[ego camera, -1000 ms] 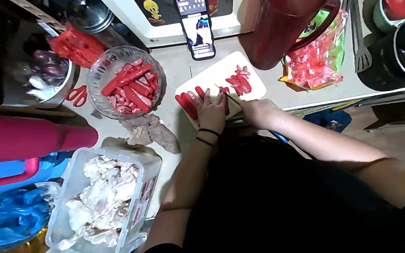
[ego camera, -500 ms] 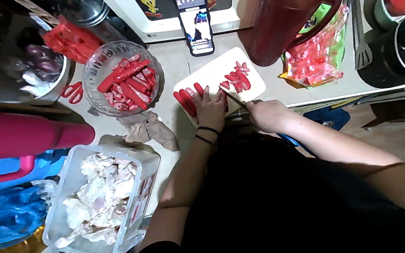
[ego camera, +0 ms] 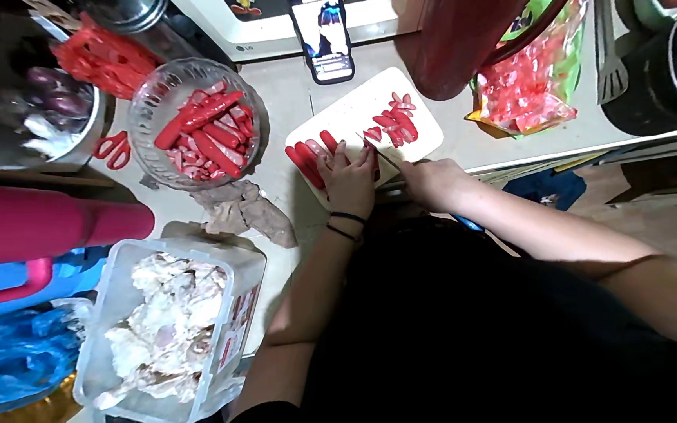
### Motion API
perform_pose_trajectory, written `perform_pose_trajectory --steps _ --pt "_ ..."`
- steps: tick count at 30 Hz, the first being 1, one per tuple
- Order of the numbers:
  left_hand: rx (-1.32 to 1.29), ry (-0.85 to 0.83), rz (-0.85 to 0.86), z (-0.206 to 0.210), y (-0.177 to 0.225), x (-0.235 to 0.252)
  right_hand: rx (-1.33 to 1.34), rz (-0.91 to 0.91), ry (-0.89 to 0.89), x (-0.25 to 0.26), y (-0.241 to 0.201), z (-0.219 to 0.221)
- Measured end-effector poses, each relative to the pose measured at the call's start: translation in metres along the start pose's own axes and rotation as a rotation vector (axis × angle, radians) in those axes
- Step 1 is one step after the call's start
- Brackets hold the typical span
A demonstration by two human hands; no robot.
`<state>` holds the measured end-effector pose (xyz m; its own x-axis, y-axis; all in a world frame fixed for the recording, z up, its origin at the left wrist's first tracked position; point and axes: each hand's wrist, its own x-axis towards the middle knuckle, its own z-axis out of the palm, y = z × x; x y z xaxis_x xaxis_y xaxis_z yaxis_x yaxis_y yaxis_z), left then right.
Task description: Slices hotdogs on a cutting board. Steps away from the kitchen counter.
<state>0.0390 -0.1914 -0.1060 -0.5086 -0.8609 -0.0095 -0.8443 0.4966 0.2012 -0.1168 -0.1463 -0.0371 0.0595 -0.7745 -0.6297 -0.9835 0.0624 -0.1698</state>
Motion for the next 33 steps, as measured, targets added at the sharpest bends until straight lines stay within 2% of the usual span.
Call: perform_pose_trajectory --steps 2,7,11,16,24,27,33 --pt "-0.025 0.058 0.003 0.004 0.000 -0.005 -0.026 0.021 -0.029 -0.010 0.001 0.006" --pt "-0.034 0.069 0.006 0.006 0.001 -0.007 -0.067 0.079 -0.047 -0.013 0.007 0.007" --pt "-0.038 0.052 0.010 0.006 -0.001 -0.007 -0.049 0.029 0.033 -0.013 0.004 0.005" --pt "-0.041 0.075 0.026 0.006 -0.003 -0.006 -0.073 0.013 -0.005 -0.010 0.002 0.003" --pt "-0.055 -0.055 0.021 -0.001 -0.007 -0.010 0.003 -0.001 0.054 0.011 -0.005 0.007" --pt "-0.034 0.050 0.030 0.008 -0.007 -0.013 -0.004 -0.029 0.093 0.006 0.003 0.014" --pt "-0.031 0.035 0.043 0.011 -0.006 -0.005 -0.007 0.084 0.039 0.002 0.005 0.005"
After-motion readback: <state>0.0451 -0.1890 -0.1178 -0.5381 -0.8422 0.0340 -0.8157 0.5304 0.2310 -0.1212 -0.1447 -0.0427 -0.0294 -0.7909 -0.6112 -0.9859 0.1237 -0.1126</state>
